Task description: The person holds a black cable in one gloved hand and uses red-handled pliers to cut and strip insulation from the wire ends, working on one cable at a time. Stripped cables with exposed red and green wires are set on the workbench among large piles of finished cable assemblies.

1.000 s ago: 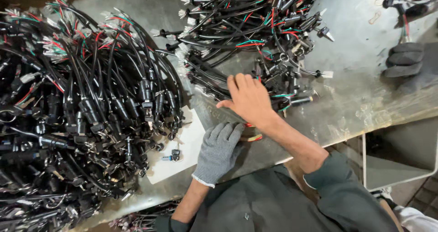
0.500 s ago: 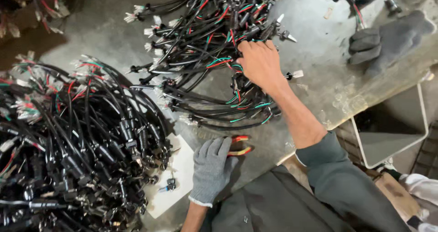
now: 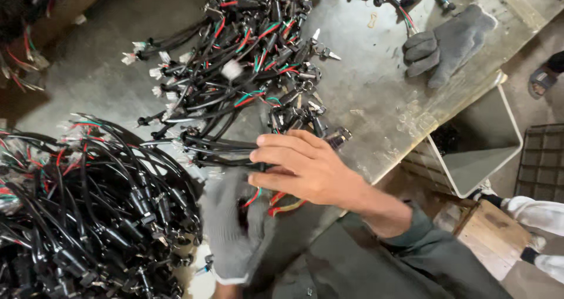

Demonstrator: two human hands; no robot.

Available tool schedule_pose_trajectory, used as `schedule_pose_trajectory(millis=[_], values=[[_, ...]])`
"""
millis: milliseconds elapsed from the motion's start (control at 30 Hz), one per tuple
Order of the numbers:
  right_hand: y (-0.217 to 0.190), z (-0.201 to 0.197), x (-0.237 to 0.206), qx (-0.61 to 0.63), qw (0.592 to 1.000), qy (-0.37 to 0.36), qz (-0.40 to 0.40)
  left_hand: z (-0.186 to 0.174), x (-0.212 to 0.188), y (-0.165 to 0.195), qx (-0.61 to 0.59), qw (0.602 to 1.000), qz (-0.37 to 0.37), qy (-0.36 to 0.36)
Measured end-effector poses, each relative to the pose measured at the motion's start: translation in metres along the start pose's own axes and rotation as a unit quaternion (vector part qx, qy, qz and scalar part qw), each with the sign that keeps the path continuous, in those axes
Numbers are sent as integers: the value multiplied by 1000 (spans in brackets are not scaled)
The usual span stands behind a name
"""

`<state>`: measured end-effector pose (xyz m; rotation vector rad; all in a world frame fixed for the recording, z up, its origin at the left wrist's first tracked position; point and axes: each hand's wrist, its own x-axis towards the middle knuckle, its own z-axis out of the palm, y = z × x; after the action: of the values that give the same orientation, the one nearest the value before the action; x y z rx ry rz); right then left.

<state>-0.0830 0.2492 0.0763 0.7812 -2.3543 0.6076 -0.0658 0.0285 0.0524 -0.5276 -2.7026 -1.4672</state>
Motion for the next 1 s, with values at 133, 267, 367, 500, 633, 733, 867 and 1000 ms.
schedule_pose_trajectory(millis=[133, 267, 367, 500, 633, 733, 867, 1000], values=[[-31, 44, -32, 144, 939, 127, 286, 22, -21, 0, -209, 947, -222, -99], [-50, 76, -70, 651, 599, 31, 465, 32, -58, -6, -172, 953, -228, -101], [-69, 78, -69, 715, 547, 57, 432, 47, -71, -18, -115, 959, -239, -98], [-105, 52, -51, 480, 858, 4, 184, 60, -73, -33, -139, 974, -153, -93], [-87, 22, -64, 520, 768, -200, 317, 37, -60, -30, -276, 915, -157, -250], [-69, 31, -74, 395, 892, -108, 191, 2, -43, -24, -553, 803, -152, -163], [-67, 61, -62, 264, 943, -181, 90, -2, -27, -18, -798, 602, 1, 31], [-52, 64, -40, 252, 950, -118, 143, 10, -24, -15, -517, 844, -103, 95]])
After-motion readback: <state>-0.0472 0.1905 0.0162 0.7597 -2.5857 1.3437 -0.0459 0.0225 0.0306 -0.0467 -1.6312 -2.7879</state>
